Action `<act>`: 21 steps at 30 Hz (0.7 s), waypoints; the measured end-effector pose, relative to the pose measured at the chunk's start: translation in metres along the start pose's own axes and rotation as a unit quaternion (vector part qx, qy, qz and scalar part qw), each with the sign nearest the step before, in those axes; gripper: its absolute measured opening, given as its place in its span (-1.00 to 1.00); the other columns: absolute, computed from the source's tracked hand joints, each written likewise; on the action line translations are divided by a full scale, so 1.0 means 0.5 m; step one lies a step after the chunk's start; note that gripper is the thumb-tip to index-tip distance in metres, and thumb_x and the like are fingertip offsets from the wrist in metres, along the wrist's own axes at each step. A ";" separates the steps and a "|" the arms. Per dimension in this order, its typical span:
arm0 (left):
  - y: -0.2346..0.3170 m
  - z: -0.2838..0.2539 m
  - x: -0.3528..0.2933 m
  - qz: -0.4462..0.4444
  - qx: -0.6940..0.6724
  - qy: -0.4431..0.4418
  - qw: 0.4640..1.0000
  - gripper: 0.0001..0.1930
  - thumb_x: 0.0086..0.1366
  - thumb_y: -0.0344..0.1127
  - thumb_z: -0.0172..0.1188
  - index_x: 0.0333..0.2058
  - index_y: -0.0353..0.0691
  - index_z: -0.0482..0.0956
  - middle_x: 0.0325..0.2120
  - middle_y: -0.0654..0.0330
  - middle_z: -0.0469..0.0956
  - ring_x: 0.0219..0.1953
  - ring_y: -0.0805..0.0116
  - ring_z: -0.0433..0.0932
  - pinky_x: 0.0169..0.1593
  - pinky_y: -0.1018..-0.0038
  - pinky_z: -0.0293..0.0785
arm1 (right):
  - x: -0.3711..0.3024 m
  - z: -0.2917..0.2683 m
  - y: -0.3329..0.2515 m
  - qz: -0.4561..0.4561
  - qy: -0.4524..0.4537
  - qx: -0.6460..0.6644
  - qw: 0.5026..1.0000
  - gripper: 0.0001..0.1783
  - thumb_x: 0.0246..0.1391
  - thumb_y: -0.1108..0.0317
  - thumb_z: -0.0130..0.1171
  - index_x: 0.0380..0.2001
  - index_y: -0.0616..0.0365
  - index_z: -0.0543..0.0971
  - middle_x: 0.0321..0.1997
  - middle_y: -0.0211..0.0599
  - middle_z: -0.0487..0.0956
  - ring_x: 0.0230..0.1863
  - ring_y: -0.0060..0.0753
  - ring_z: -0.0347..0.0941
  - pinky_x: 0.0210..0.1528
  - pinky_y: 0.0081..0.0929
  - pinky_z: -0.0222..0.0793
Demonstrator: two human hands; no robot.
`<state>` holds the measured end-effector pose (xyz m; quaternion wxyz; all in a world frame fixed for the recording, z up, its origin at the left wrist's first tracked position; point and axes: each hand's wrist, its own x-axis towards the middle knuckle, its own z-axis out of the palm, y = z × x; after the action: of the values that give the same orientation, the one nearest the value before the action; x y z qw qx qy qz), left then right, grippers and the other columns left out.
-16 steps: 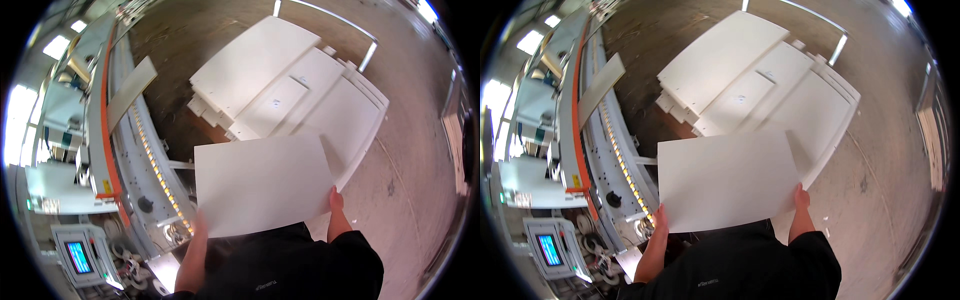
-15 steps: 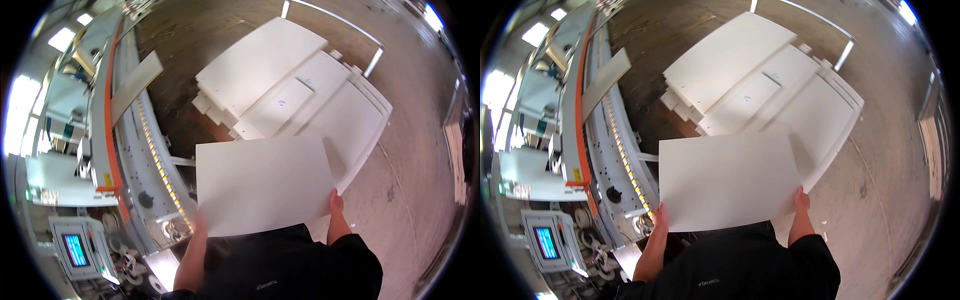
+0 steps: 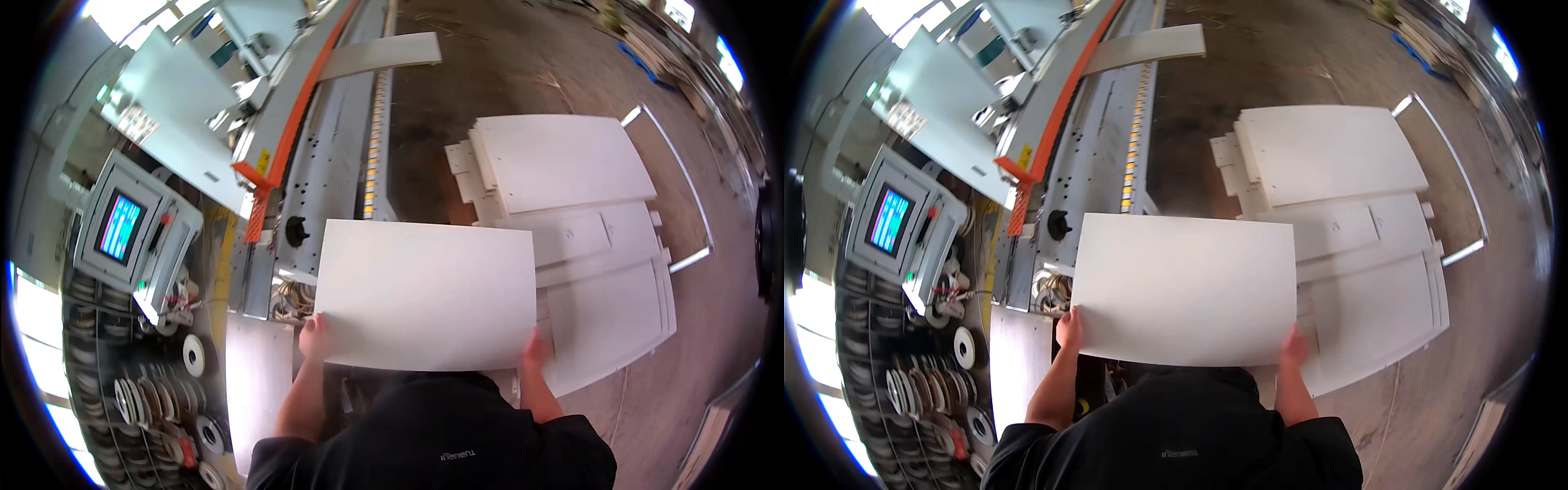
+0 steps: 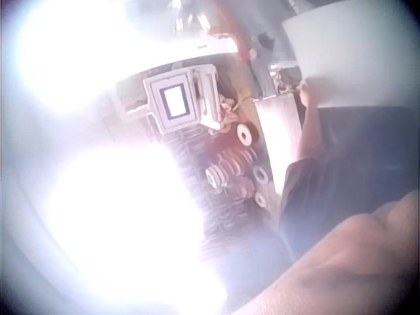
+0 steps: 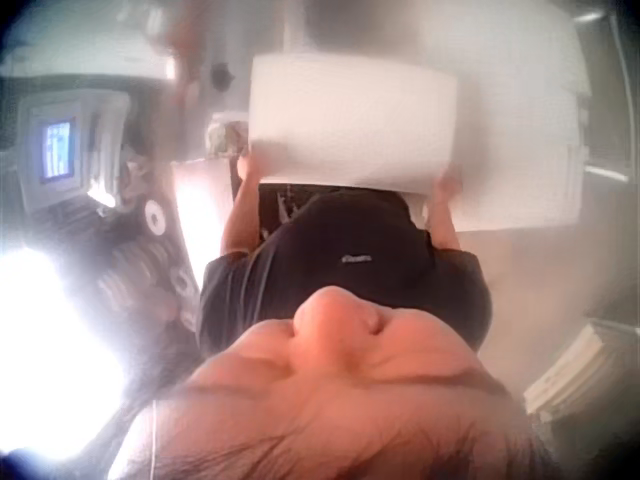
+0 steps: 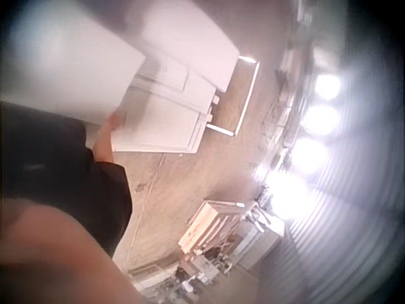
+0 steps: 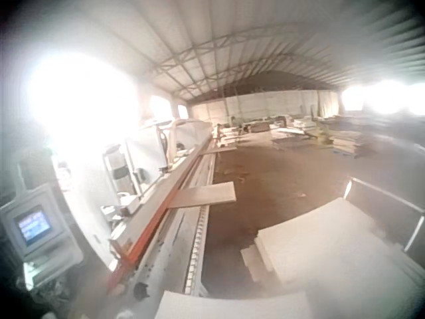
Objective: The person repeatedly picks up white rectangular panels from a pile and places them onto a conveyor belt. The person handles the panels one at a time, moving them from a stack on the floor to the machine's input area.
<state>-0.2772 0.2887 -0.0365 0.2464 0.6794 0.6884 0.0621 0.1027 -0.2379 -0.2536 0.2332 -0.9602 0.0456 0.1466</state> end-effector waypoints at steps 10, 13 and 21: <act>-0.182 -0.102 0.041 0.124 0.102 0.248 0.955 -0.39 0.21 -0.17 0.29 0.23 -0.15 0.42 0.28 0.05 0.39 0.35 0.00 0.29 0.34 0.04 0.24 | -0.259 -0.052 -0.427 -0.070 -0.299 0.292 0.906 -0.49 0.15 0.14 0.42 -0.01 0.31 0.57 -0.07 -0.19 0.67 -0.06 -0.36 0.59 0.02 -0.30 0.50; -0.177 -0.060 0.006 0.145 0.057 0.244 0.957 -0.41 0.21 -0.19 0.30 0.21 -0.17 0.43 0.28 0.03 0.39 0.35 -0.05 0.28 0.34 0.00 0.23 | -0.320 -0.061 -0.529 -0.107 -0.317 0.275 0.901 -0.47 0.10 0.11 0.46 -0.06 0.33 0.58 -0.07 -0.15 0.67 -0.07 -0.34 0.59 0.01 -0.29 0.50; -0.146 0.041 -0.067 0.063 -0.311 0.136 0.939 -0.40 0.20 -0.40 0.35 0.20 -0.41 0.39 0.30 -0.11 0.25 0.33 -0.03 0.30 0.36 0.18 0.33 | -0.317 0.069 -0.615 -0.197 -0.348 0.248 0.882 -0.34 0.06 -0.02 0.48 -0.11 0.43 0.55 -0.10 0.00 0.66 -0.07 -0.23 0.61 -0.02 -0.24 0.49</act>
<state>-0.3361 0.2460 -0.0767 0.3451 0.5959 0.6176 0.3798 -0.0096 0.0537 -0.1013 0.4890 -0.7470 -0.1942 0.4065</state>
